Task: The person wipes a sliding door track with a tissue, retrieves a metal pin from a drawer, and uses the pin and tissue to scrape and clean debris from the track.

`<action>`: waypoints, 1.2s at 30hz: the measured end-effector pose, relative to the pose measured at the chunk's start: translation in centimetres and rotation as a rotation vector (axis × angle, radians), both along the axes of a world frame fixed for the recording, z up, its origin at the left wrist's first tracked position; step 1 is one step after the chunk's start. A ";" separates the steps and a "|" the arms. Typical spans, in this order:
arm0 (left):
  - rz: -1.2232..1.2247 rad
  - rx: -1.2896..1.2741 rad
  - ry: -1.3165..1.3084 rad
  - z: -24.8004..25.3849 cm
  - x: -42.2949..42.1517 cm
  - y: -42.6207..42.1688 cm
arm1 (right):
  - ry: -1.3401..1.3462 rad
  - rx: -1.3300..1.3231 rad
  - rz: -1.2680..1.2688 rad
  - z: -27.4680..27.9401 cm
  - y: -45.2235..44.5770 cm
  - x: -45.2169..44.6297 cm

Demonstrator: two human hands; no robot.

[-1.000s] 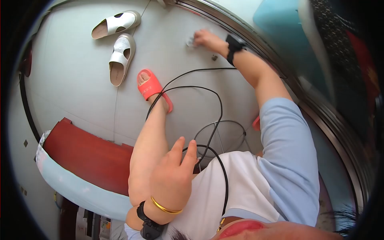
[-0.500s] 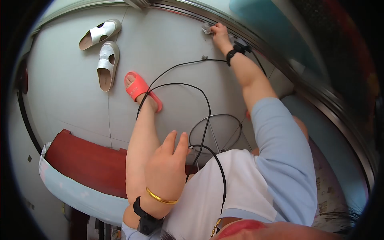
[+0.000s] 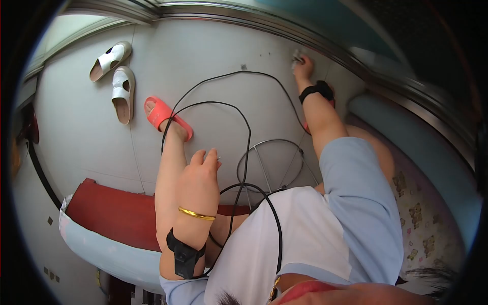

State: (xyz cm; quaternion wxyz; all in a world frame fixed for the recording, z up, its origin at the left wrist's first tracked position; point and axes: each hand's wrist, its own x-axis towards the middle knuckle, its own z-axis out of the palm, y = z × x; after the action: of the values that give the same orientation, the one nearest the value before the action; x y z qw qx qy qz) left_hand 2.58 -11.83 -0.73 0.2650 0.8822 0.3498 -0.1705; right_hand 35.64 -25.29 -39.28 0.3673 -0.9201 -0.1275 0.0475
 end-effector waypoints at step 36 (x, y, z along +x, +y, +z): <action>-0.031 0.014 -0.013 2.6 3.2 2.1 | -0.026 0.149 0.574 1.1 15.7 -10.9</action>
State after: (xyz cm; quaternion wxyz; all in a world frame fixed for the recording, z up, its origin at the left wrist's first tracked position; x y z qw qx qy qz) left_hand 5.77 -9.75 1.89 0.2581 0.8905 0.3355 -0.1666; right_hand 24.73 -9.63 -38.15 0.4036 -0.8176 -0.3902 0.1281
